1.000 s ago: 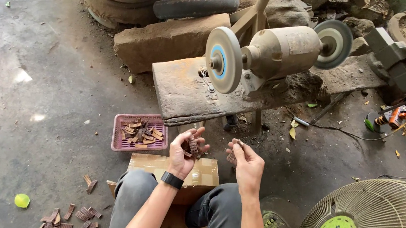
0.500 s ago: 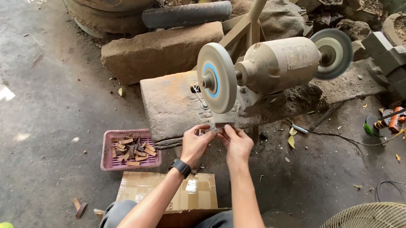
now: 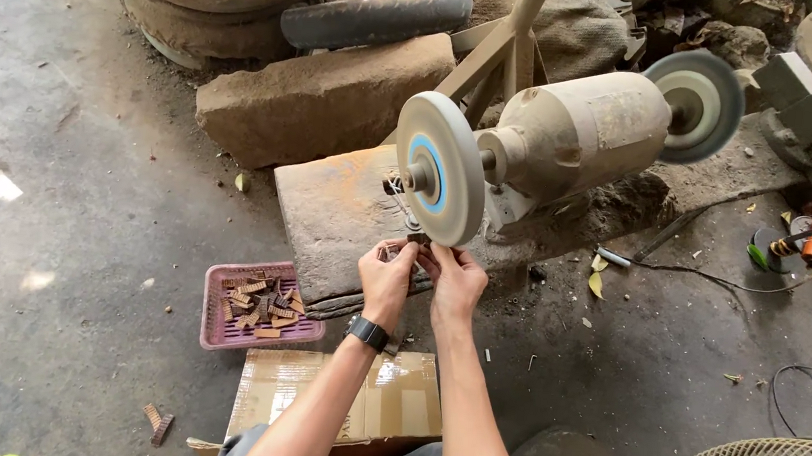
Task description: The person sits on a low stool and repeatedly picks up small rectangular wooden pieces from a pink basket and the floor. They press each piece against a rotating grinding wheel to smooth its edges, then place the finished pieces back into the basket.
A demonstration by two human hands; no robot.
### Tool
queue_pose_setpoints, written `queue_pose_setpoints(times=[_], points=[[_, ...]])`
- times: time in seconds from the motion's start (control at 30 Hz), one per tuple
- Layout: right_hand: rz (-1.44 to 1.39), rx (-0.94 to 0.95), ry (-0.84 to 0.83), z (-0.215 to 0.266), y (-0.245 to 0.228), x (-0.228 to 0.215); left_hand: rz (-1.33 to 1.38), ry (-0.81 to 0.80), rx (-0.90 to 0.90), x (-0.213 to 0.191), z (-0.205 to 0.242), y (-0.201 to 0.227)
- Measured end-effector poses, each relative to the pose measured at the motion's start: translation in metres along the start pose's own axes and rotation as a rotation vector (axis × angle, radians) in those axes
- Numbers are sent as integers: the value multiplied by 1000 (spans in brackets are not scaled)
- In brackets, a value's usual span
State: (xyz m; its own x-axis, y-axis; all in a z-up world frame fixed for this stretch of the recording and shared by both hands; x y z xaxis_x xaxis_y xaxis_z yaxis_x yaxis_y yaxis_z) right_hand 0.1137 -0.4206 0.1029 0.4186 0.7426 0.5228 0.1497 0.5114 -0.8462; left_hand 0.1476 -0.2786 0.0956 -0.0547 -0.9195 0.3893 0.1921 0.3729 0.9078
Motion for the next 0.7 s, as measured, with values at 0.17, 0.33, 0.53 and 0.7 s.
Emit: queue_pose_setpoints(times=[0.17, 0.33, 0.53, 0.7], points=[[73, -86, 61, 6, -31, -6, 58, -52, -104, 27, 3, 2], [187, -137, 146, 7, -45, -15, 113, -131, -128, 40, 1, -11], [64, -17, -30, -5, -8, -12, -113, -105, 176, 14, 8, 20], [25, 94, -170, -1, 9, 10, -290, -20, 182, -8, 23, 51]])
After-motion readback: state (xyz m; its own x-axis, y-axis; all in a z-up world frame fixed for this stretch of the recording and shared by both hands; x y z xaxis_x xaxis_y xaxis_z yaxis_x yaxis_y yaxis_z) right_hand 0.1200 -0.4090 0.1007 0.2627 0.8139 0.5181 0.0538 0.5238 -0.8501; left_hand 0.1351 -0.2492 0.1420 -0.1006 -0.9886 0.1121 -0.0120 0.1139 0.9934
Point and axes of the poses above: each hand's wrist, its own z-axis away from the middle knuckle, its own x-axis out of the palm, y = z × x, the point moved 8 cm from there along -z, towards the middle knuckle, and after that the axes turned 11 degrees about -y, right-handed, at the moved point
